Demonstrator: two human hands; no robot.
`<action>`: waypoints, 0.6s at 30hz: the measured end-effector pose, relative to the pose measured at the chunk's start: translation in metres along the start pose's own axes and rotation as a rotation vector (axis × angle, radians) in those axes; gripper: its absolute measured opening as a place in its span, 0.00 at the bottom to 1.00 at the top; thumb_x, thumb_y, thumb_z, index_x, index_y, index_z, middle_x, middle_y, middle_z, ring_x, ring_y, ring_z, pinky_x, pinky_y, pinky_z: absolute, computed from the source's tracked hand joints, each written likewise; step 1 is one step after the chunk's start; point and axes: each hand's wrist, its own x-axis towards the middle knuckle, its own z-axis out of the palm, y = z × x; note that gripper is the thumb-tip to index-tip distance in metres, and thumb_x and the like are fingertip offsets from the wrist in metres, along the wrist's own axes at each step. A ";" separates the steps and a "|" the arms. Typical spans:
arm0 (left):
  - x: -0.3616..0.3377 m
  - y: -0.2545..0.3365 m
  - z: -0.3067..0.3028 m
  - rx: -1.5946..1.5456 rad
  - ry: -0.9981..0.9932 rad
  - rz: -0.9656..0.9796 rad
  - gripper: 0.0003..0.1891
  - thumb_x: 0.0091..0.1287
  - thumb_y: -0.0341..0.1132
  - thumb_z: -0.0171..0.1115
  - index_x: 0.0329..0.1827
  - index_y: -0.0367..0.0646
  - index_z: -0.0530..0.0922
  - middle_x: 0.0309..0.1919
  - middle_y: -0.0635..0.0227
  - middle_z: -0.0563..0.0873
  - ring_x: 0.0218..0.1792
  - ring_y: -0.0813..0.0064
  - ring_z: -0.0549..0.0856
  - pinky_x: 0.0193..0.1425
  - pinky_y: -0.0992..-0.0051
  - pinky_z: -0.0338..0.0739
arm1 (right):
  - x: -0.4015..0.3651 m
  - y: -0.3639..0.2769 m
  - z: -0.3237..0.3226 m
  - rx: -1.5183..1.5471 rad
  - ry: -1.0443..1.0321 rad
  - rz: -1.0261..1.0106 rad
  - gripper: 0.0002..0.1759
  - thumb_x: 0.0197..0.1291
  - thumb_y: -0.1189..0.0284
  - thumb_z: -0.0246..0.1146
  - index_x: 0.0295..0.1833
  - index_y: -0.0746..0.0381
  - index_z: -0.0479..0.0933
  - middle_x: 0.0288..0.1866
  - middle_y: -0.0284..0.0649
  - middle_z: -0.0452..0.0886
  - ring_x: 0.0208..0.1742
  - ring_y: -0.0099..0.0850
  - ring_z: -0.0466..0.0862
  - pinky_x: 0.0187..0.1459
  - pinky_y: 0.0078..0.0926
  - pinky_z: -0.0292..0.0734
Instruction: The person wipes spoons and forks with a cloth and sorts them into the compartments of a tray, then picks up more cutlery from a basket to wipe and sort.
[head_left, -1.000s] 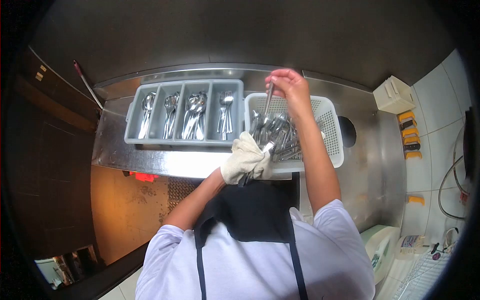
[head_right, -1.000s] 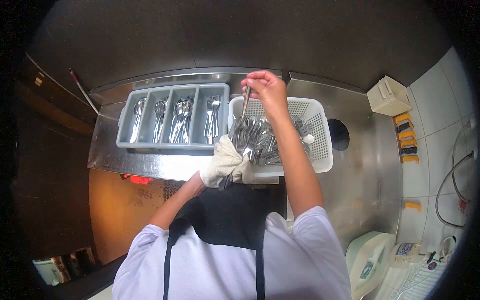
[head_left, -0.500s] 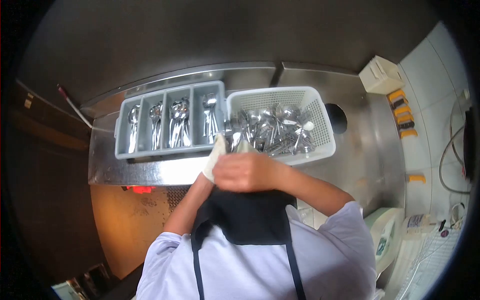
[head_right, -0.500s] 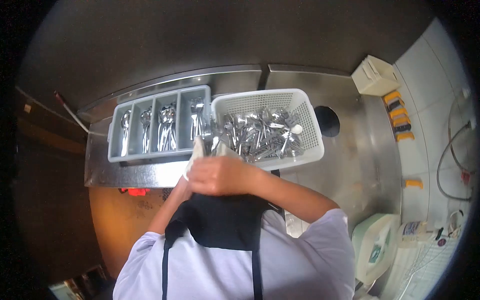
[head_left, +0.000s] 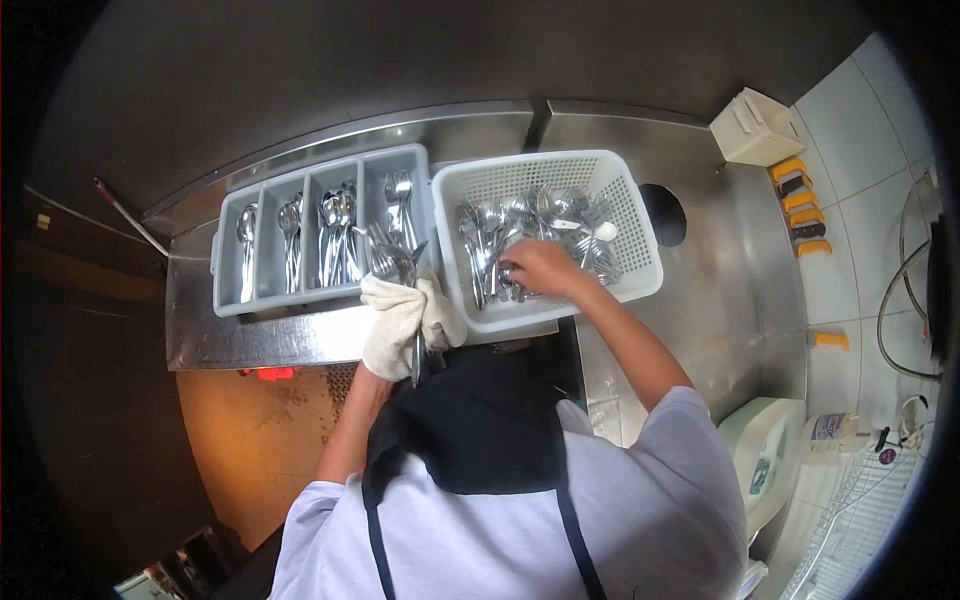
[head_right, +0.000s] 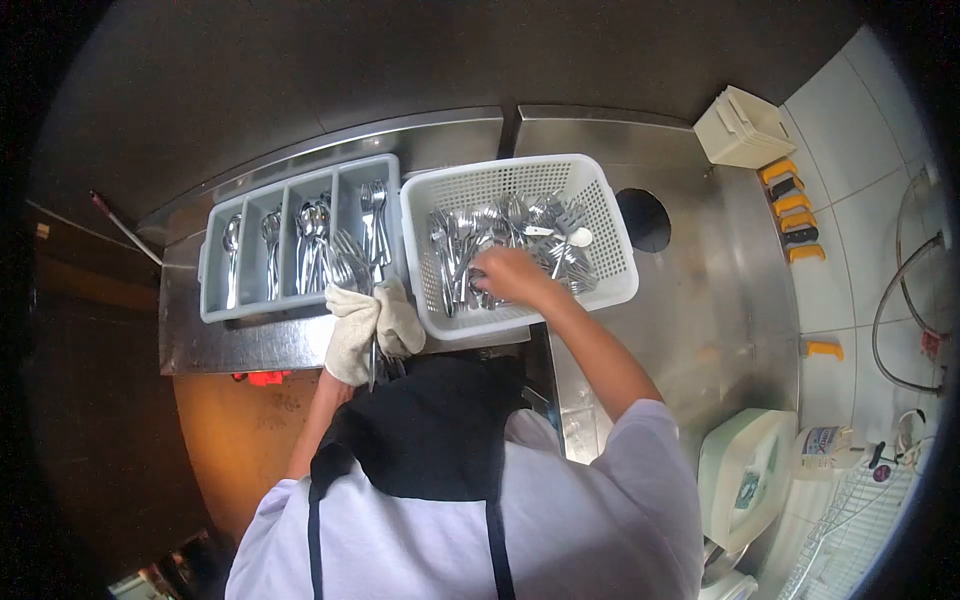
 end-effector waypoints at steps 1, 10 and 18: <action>-0.003 0.001 0.000 0.121 -0.014 0.035 0.13 0.78 0.28 0.51 0.60 0.37 0.78 0.49 0.69 0.85 0.51 0.78 0.84 0.56 0.75 0.79 | 0.002 -0.002 0.002 -0.059 -0.044 -0.032 0.18 0.51 0.70 0.74 0.49 0.61 0.84 0.47 0.45 0.86 0.53 0.45 0.84 0.55 0.39 0.80; -0.011 0.005 -0.013 0.702 -0.143 0.431 0.14 0.77 0.29 0.53 0.61 0.32 0.74 0.49 0.64 0.82 0.48 0.75 0.83 0.51 0.76 0.79 | 0.014 0.009 0.004 -0.235 -0.101 -0.244 0.13 0.49 0.67 0.74 0.37 0.62 0.82 0.36 0.43 0.84 0.42 0.44 0.86 0.45 0.42 0.81; 0.004 -0.014 -0.045 -0.404 0.077 -0.013 0.15 0.77 0.25 0.51 0.63 0.33 0.73 0.49 0.66 0.82 0.50 0.78 0.82 0.56 0.78 0.79 | 0.041 -0.047 -0.112 0.259 0.504 0.106 0.08 0.59 0.70 0.72 0.39 0.62 0.81 0.32 0.36 0.85 0.29 0.28 0.82 0.31 0.29 0.77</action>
